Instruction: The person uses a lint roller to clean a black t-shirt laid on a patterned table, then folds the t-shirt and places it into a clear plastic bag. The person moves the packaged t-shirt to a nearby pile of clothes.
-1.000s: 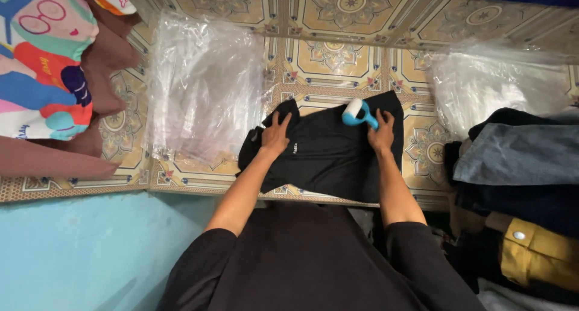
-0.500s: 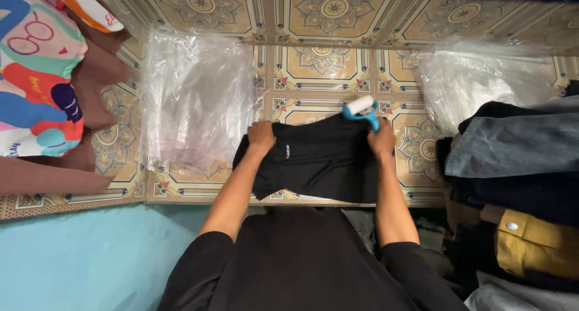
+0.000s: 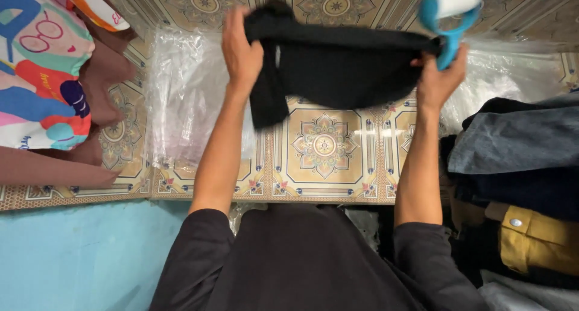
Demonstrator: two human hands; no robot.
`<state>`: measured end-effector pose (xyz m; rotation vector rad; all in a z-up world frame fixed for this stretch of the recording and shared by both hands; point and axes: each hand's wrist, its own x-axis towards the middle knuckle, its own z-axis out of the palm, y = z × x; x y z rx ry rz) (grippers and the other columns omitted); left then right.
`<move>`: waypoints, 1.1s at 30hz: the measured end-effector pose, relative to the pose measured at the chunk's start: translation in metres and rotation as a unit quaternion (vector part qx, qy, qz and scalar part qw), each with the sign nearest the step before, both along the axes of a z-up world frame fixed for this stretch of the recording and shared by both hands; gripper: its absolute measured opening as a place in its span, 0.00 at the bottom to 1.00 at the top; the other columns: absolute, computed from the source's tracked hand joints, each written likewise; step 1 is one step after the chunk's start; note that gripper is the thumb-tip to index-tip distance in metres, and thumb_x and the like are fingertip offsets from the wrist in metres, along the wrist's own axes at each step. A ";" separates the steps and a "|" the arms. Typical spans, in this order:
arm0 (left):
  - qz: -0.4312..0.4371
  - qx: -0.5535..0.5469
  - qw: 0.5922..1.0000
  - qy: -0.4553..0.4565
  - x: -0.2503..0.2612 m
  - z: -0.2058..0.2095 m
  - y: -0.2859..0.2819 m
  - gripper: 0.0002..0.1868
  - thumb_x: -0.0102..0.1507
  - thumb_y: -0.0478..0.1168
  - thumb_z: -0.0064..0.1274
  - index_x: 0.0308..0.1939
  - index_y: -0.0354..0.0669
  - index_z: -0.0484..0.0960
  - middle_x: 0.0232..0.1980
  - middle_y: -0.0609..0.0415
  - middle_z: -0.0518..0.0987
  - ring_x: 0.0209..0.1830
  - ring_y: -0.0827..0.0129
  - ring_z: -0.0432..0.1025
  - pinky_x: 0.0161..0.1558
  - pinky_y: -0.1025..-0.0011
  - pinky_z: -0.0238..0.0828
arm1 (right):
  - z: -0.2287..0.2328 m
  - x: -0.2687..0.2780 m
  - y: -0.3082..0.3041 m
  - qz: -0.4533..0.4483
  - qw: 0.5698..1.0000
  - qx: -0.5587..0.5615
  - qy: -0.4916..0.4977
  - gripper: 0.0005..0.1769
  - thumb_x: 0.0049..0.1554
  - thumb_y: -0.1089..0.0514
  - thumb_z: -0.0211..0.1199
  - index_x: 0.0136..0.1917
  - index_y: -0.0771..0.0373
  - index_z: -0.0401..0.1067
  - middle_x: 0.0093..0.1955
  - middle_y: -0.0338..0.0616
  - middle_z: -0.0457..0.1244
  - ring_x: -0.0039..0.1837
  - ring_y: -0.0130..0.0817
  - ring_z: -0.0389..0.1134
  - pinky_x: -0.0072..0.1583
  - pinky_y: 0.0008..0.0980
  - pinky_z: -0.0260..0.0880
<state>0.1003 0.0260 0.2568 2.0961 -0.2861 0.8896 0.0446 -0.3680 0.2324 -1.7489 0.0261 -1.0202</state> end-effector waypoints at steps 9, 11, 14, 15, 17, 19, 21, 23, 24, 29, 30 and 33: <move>-0.075 0.079 0.994 -0.007 -0.056 -0.014 0.020 0.29 0.39 0.15 0.44 0.43 0.38 0.71 0.46 0.46 0.73 0.47 0.54 0.66 0.46 0.63 0.59 | -0.060 -0.051 0.024 -0.017 0.996 -0.026 0.081 0.06 0.59 0.65 0.61 0.48 0.56 0.67 0.44 0.37 0.58 0.47 0.32 0.54 0.51 0.36 0.54; -0.081 0.100 0.989 0.070 -0.053 -0.103 0.031 0.33 0.37 0.17 0.55 0.45 0.39 0.73 0.48 0.43 0.74 0.51 0.48 0.67 0.53 0.55 0.60 | -0.120 -0.059 0.034 -0.005 0.991 0.000 0.132 0.12 0.58 0.69 0.60 0.56 0.64 0.70 0.48 0.51 0.61 0.50 0.42 0.60 0.54 0.42 0.58; -0.057 0.186 0.954 0.229 -0.064 -0.216 0.037 0.34 0.40 0.23 0.69 0.47 0.46 0.75 0.51 0.48 0.75 0.57 0.48 0.68 0.62 0.50 0.60 | -0.192 -0.068 0.036 0.038 0.963 0.028 0.265 0.27 0.57 0.73 0.56 0.70 0.70 0.66 0.55 0.64 0.65 0.58 0.54 0.66 0.61 0.51 0.62; -0.028 0.250 0.918 0.308 -0.070 -0.249 0.037 0.30 0.44 0.28 0.71 0.46 0.52 0.75 0.51 0.56 0.75 0.58 0.55 0.69 0.64 0.52 0.60 | -0.213 -0.071 0.034 0.067 0.936 0.031 0.345 0.32 0.59 0.72 0.53 0.77 0.68 0.61 0.60 0.62 0.65 0.62 0.57 0.67 0.65 0.52 0.63; -0.029 0.275 0.883 0.378 -0.092 -0.276 0.031 0.29 0.49 0.37 0.69 0.52 0.56 0.75 0.64 0.53 0.69 0.69 0.51 0.60 0.69 0.42 0.48 | -0.266 -0.075 0.023 0.043 0.949 -0.058 0.308 0.25 0.54 0.73 0.59 0.65 0.69 0.67 0.63 0.67 0.63 0.65 0.64 0.64 0.67 0.58 0.61; -0.026 0.298 0.845 0.444 -0.104 -0.285 0.022 0.30 0.54 0.46 0.68 0.59 0.59 0.75 0.76 0.51 0.64 0.81 0.48 0.51 0.75 0.33 0.37 | -0.289 -0.073 0.024 0.020 0.953 -0.146 0.263 0.17 0.49 0.74 0.64 0.53 0.70 0.73 0.67 0.71 0.61 0.68 0.71 0.61 0.68 0.64 0.59; -0.067 0.236 0.904 0.350 -0.119 -0.281 0.009 0.26 0.61 0.47 0.61 0.62 0.52 0.76 0.70 0.46 0.69 0.74 0.49 0.61 0.74 0.42 0.45 | -0.288 -0.079 0.037 -0.005 0.954 -0.147 0.261 0.20 0.51 0.69 0.70 0.56 0.66 0.70 0.64 0.63 0.63 0.67 0.64 0.64 0.68 0.56 0.61; -0.087 0.243 0.900 0.351 -0.113 -0.287 -0.002 0.26 0.61 0.50 0.61 0.62 0.54 0.76 0.68 0.48 0.70 0.71 0.51 0.64 0.71 0.45 0.53 | -0.267 -0.069 0.064 0.029 0.954 -0.130 0.270 0.22 0.54 0.65 0.70 0.60 0.67 0.68 0.62 0.65 0.63 0.66 0.65 0.64 0.67 0.57 0.61; -0.108 0.249 0.896 0.350 -0.112 -0.290 -0.009 0.27 0.61 0.53 0.61 0.63 0.55 0.77 0.66 0.51 0.70 0.67 0.53 0.67 0.68 0.49 0.60 | -0.257 -0.068 0.077 0.061 0.952 -0.112 0.278 0.25 0.58 0.61 0.70 0.64 0.67 0.66 0.60 0.66 0.63 0.65 0.66 0.64 0.66 0.58 0.62; -0.115 0.295 0.876 0.364 -0.125 -0.313 -0.028 0.26 0.60 0.51 0.61 0.62 0.57 0.76 0.59 0.52 0.70 0.57 0.51 0.72 0.56 0.50 0.71 | -0.301 -0.060 0.084 0.121 0.894 -0.167 0.398 0.27 0.60 0.47 0.68 0.66 0.54 0.62 0.59 0.58 0.65 0.65 0.60 0.67 0.65 0.57 0.65; -0.108 0.281 0.880 0.367 -0.128 -0.312 -0.029 0.25 0.62 0.47 0.60 0.63 0.55 0.75 0.57 0.50 0.69 0.54 0.48 0.75 0.53 0.50 0.75 | -0.308 -0.060 0.084 0.124 0.880 -0.212 0.407 0.29 0.59 0.45 0.67 0.68 0.51 0.60 0.63 0.56 0.64 0.68 0.59 0.65 0.68 0.55 0.65; -0.081 0.262 0.890 0.364 -0.139 -0.299 -0.027 0.18 0.67 0.38 0.51 0.61 0.54 0.75 0.53 0.49 0.71 0.47 0.47 0.79 0.47 0.52 0.79 | -0.303 -0.071 0.073 0.064 0.913 -0.246 0.319 0.28 0.57 0.55 0.70 0.66 0.65 0.64 0.61 0.65 0.64 0.68 0.64 0.63 0.70 0.55 0.60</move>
